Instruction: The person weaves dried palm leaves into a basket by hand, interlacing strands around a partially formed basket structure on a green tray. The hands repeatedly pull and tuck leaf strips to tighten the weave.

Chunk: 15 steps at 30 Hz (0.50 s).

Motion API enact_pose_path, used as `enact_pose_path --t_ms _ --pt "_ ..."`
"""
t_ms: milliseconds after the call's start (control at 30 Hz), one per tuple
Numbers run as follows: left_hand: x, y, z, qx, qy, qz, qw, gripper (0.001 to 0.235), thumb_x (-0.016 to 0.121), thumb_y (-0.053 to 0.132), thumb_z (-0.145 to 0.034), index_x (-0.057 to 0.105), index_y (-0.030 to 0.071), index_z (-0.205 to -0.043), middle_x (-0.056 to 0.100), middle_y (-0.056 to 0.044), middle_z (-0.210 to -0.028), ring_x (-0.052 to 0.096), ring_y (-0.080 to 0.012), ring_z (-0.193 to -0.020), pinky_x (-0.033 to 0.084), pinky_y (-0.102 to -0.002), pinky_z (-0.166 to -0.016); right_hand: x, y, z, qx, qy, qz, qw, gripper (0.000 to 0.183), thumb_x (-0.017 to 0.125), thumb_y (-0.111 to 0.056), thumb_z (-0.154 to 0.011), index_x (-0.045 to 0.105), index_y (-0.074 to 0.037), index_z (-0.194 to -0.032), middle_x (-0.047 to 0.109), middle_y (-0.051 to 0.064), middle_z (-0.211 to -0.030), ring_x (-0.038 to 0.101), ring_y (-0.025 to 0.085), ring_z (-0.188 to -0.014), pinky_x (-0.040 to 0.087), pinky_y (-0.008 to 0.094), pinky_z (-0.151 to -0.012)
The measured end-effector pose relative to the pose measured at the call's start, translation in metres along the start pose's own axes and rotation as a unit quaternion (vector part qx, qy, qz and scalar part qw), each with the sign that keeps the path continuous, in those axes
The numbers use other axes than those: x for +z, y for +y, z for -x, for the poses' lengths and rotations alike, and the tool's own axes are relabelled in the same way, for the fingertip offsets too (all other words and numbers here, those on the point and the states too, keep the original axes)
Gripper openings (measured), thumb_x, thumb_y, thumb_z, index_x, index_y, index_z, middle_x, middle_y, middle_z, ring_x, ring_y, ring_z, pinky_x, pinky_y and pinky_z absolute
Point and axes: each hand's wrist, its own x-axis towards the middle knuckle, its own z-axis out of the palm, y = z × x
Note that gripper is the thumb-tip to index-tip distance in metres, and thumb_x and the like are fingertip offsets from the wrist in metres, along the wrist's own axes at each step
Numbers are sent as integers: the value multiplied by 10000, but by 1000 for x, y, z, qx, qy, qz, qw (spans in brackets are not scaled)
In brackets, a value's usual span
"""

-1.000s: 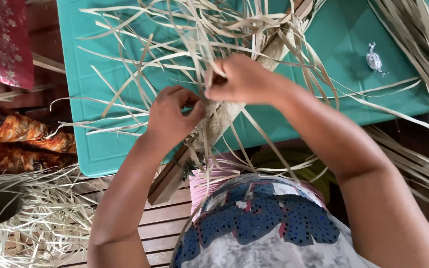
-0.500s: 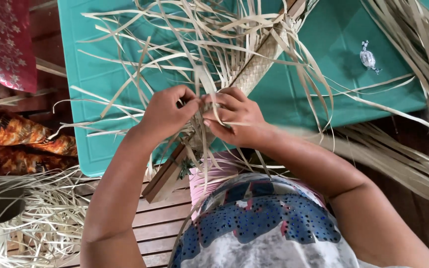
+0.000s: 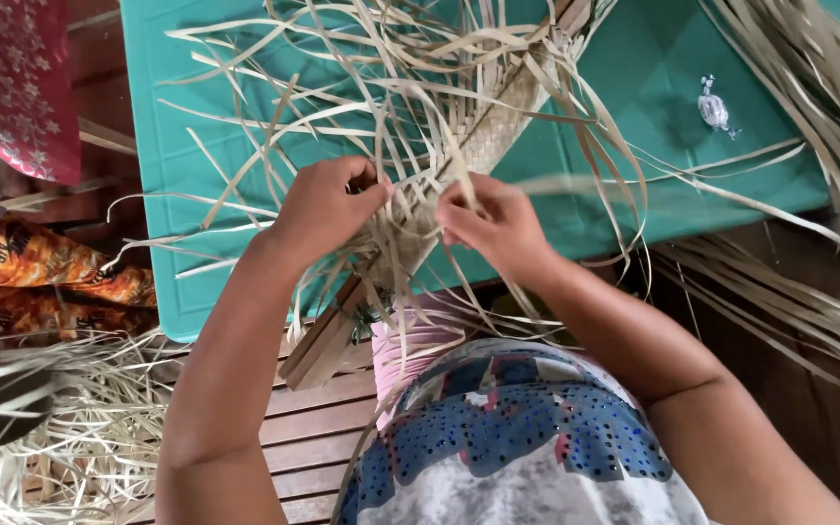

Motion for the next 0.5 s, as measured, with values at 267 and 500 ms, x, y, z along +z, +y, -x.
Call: enact_pose_path --t_ms 267,500 --pt "15 -8 -9 4 13 -17 1000 406 578 287 -1029 523 123 -662 523 -31 -527 478 -143 -494 394 -295 -480 10 -38 -23 58 -95 281 953 178 699 -205 -835 759 -76 -941 643 149 -608 680 375 -611 516 479 -606" --pt "5 5 -6 24 -2 -29 999 304 637 269 -1022 661 67 -796 589 -79 -593 583 -231 -536 440 -354 -488 18 -14 -30 58 -91 396 912 400 721 -355 -863 567 -42 -668 569 137 -523 623 345 -507 478 431 -481"
